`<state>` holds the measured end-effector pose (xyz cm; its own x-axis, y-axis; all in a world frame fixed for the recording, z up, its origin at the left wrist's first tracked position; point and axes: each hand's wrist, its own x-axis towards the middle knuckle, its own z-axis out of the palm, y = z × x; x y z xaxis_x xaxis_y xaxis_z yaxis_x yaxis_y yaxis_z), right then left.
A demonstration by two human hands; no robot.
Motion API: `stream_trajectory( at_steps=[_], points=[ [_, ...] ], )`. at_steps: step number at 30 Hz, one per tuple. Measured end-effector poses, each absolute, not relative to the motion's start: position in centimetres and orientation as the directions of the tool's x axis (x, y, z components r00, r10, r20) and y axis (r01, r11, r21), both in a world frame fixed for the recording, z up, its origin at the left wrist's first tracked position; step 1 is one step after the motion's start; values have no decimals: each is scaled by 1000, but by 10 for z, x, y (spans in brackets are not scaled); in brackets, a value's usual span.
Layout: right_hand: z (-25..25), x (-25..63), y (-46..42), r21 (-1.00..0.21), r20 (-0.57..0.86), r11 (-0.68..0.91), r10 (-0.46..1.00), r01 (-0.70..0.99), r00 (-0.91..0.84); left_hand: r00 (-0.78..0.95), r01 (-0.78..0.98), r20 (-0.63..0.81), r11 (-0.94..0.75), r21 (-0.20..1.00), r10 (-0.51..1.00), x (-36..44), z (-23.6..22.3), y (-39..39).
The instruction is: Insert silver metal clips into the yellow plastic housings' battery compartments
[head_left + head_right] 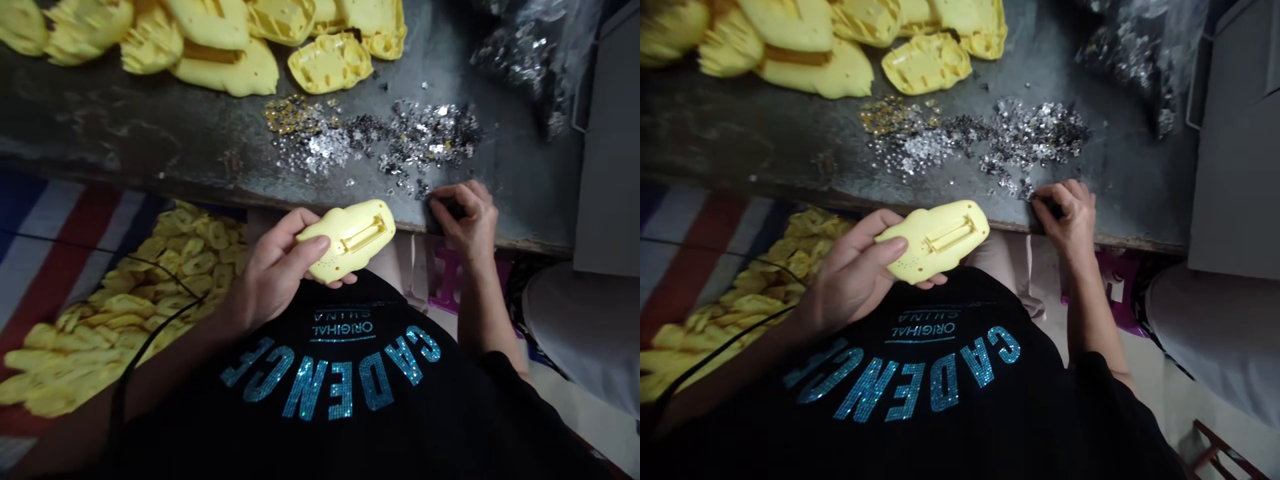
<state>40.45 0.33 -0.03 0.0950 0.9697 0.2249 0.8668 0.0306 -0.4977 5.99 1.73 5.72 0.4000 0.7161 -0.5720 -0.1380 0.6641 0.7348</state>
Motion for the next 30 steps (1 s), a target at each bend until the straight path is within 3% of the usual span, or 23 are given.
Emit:
stream_trajectory(
  at_steps=[9, 13, 18, 23, 30],
  points=[
    [18, 394, 0, -602, 302, 87, 945, 794, 126, 434, -170, -539, 653, 738, 722, 58, 55, 16],
    [42, 366, -8, -725, 396, 252, 914, 641, 89, 453, -181, -533, 659, 730, 715, 57, 55, 16],
    [48, 335, -8, -815, 355, 325, 935, 479, -31, 484, -173, -528, 667, 725, 698, 58, 56, 16],
    [49, 327, -4, -762, 365, 363, 925, 536, -106, 487, -195, -523, 670, 716, 700, 57, 59, 14],
    [62, 323, -7, -511, 435, 494, 855, 703, -284, 467, -195, -523, 661, 725, 713, 57, 60, 12]
  ],
)
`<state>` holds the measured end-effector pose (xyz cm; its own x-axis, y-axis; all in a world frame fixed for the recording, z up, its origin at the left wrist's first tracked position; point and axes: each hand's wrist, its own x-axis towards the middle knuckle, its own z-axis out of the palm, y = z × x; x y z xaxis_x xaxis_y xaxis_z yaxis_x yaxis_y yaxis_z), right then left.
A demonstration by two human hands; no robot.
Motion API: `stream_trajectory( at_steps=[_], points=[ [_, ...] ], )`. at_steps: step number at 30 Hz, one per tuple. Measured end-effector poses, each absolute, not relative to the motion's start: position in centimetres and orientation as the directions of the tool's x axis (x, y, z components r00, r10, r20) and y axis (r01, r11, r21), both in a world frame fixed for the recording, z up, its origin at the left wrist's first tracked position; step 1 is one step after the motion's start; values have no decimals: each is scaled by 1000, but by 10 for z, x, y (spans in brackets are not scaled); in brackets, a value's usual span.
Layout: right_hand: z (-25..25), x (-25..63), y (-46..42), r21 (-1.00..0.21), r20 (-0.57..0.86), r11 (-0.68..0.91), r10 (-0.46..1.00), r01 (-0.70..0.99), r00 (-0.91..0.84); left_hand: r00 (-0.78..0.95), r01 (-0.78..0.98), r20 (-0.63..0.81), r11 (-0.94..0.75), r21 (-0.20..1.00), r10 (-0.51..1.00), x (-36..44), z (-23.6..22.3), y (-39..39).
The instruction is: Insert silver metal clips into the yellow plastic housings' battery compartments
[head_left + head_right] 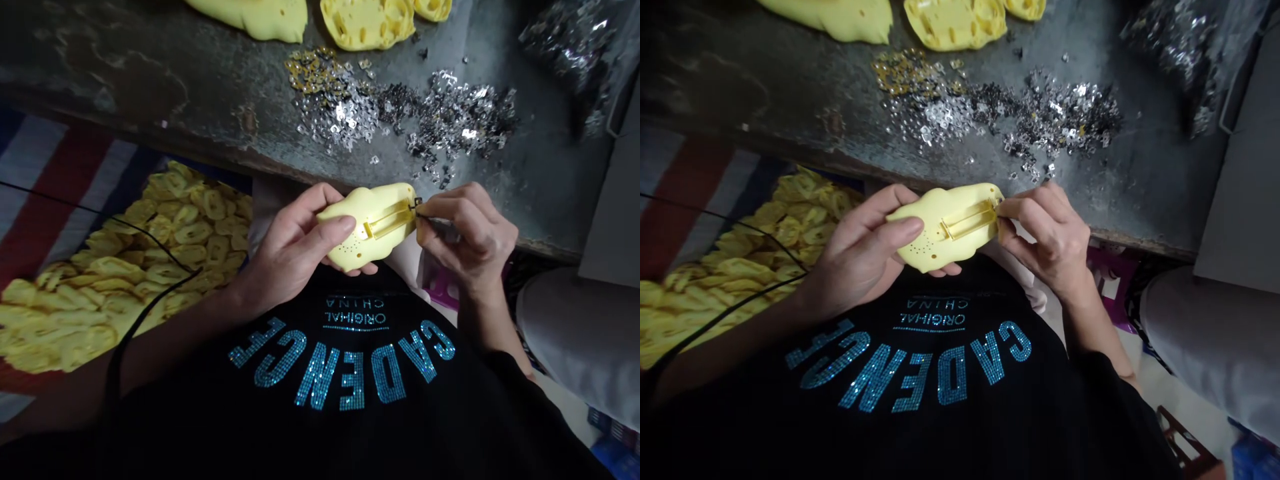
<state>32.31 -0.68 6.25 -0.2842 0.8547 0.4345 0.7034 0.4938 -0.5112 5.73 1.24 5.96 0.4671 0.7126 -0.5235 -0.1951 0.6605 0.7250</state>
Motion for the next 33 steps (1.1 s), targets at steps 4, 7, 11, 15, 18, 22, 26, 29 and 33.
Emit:
stream_trajectory(
  at_steps=[4, 7, 11, 15, 18, 22, 26, 29, 33],
  points=[
    [65, 325, -10, -426, 416, 504, 847, 751, -332, 469, -219, -494, 639, 738, 732, 58, 59, 11],
    [66, 325, -10, -362, 402, 508, 841, 781, -361, 468, -227, -490, 636, 738, 736, 59, 60, 10],
    [65, 321, -11, -279, 437, 533, 811, 799, -388, 476, -253, -476, 634, 731, 739, 59, 61, 10],
    [64, 317, -14, -342, 414, 513, 834, 787, -364, 480, -254, -475, 636, 729, 737, 59, 60, 10],
    [62, 315, -17, -376, 441, 492, 840, 785, -315, 462, -248, -505, 653, 716, 729, 59, 60, 11],
    [59, 312, -22, -378, 484, 455, 840, 806, -247, 447, -258, -530, 671, 695, 720, 60, 62, 11],
    [56, 310, -27, -299, 508, 447, 823, 843, -256, 443, -272, -530, 672, 689, 723, 61, 63, 11],
    [56, 310, -29, -268, 488, 431, 832, 862, -265, 448, -260, -533, 675, 690, 717, 60, 62, 10],
    [58, 311, -30, -220, 468, 408, 841, 886, -271, 450, -258, -512, 656, 709, 731, 58, 60, 9]
  ],
)
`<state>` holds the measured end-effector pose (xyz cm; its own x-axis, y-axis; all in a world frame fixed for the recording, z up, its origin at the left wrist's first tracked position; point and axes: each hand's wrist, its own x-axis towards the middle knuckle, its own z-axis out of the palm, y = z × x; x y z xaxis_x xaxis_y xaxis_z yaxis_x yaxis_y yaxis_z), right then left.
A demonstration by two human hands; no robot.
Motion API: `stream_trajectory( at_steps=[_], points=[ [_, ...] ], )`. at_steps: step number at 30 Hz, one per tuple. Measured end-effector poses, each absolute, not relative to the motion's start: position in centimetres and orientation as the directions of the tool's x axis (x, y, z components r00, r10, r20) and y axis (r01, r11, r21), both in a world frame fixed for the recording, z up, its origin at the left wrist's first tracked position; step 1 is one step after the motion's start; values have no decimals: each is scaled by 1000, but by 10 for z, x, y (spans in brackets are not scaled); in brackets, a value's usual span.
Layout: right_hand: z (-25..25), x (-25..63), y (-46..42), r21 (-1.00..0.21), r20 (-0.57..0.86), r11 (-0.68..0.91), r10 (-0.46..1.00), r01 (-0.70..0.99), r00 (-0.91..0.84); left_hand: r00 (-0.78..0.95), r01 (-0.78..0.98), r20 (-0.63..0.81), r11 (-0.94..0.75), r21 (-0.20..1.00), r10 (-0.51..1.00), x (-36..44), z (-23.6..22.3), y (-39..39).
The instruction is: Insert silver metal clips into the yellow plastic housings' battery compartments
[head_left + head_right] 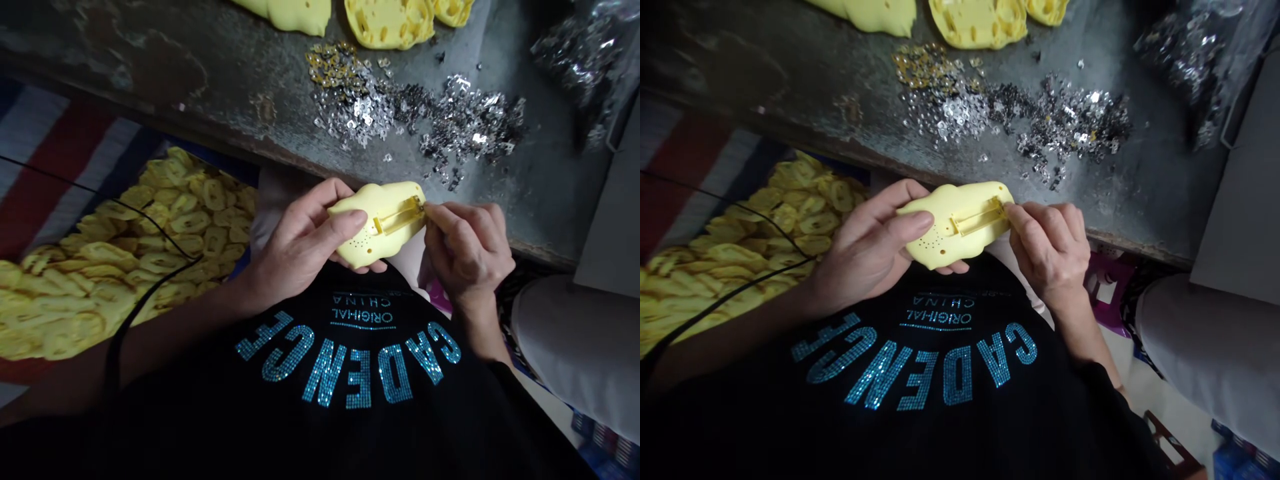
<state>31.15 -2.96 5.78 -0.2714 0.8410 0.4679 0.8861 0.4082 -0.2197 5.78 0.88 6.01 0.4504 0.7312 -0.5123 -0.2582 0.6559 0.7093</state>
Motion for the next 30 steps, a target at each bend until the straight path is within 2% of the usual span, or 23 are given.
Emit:
stream_trajectory(
  at_steps=[4, 8, 13, 17, 20, 23, 27, 30],
  points=[
    [59, 313, -30, -214, 484, 419, 830, 883, -277, 451, -275, -480, 628, 728, 753, 57, 61, 7],
    [62, 313, -31, -292, 460, 406, 853, 866, -245, 441, -296, -440, 590, 751, 782, 58, 63, 5],
    [69, 315, -25, -579, 374, 305, 923, 756, -86, 436, -251, -437, 573, 780, 787, 56, 65, 3],
    [62, 324, -12, -766, 222, 217, 973, 605, -68, 444, -178, -412, 529, 830, 796, 54, 69, 2],
    [54, 329, -5, -859, 125, 151, 988, 490, -86, 465, -122, -376, 479, 869, 801, 54, 73, 1],
    [51, 331, -3, -892, 67, 104, 993, 440, -100, 461, -57, -348, 418, 906, 816, 52, 74, -1],
    [50, 329, -3, -890, 1, 45, 995, 453, -97, 475, 36, -308, 331, 943, 824, 48, 71, -3],
    [47, 328, -4, -909, -31, 12, 995, 417, -98, 488, 37, -313, 339, 940, 815, 48, 70, -3]
  ],
)
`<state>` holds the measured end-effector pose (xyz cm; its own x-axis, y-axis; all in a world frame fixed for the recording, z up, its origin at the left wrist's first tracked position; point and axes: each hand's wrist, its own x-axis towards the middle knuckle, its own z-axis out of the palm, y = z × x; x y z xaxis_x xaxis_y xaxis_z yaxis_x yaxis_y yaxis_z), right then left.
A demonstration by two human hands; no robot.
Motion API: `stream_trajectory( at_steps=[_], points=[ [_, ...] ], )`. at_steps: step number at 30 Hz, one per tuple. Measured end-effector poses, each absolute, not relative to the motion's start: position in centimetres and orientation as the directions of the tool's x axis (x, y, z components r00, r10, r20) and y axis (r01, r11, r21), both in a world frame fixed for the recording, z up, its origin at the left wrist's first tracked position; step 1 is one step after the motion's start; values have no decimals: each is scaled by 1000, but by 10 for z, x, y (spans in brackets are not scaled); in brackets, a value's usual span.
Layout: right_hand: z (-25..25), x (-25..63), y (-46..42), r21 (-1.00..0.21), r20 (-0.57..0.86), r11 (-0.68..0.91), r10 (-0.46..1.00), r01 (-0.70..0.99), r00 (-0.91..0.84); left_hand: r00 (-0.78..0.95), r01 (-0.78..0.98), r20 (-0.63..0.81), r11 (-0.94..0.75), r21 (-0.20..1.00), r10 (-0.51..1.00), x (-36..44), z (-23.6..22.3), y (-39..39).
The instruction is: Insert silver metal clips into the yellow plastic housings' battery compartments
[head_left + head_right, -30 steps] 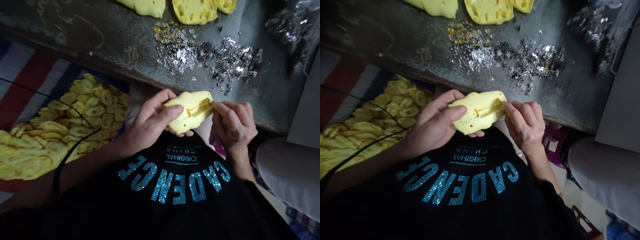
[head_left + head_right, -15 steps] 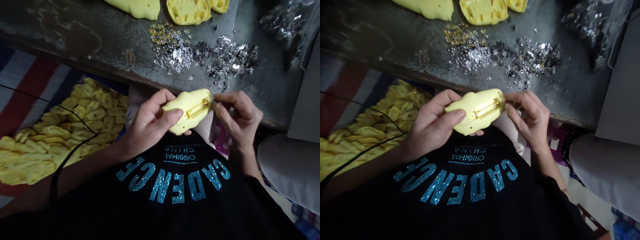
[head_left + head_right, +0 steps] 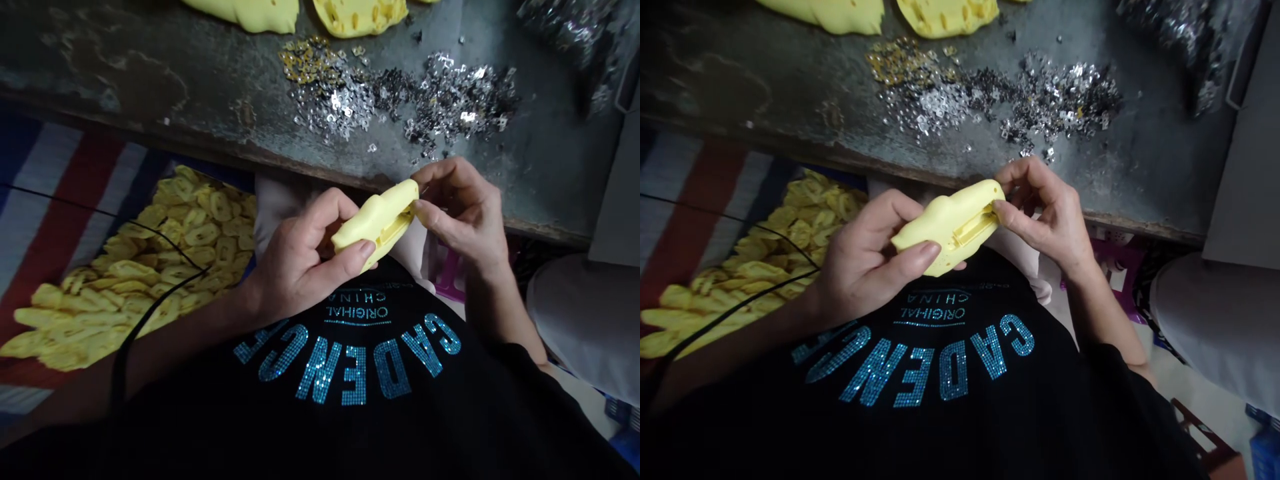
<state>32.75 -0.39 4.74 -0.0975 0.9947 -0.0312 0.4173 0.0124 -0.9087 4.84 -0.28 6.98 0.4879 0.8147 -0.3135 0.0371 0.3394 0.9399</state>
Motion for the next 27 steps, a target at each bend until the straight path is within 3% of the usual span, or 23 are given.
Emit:
stream_trajectory(
  at_steps=[5, 11, 16, 20, 24, 27],
  points=[
    [48, 330, -4, -957, -66, -27, 990, 288, -127, 484, -3, -326, 374, 928, 812, 53, 72, -1],
    [56, 331, -7, -969, -57, -16, 986, 248, -159, 514, 46, -223, 233, 971, 828, 52, 66, -5],
    [50, 322, -12, -951, -8, 31, 992, 308, -123, 556, 113, -123, 71, 991, 822, 52, 66, -3],
    [39, 316, -25, -934, 77, 90, 996, 346, -51, 637, 88, -35, -28, 996, 770, 52, 65, 5],
    [28, 314, -42, -891, 199, 171, 980, 421, 23, 751, 41, -153, 186, 982, 642, 50, 56, 15],
    [23, 314, -48, -820, 321, 267, 947, 506, 19, 833, 127, -161, 100, 987, 529, 50, 54, 22]
  ],
)
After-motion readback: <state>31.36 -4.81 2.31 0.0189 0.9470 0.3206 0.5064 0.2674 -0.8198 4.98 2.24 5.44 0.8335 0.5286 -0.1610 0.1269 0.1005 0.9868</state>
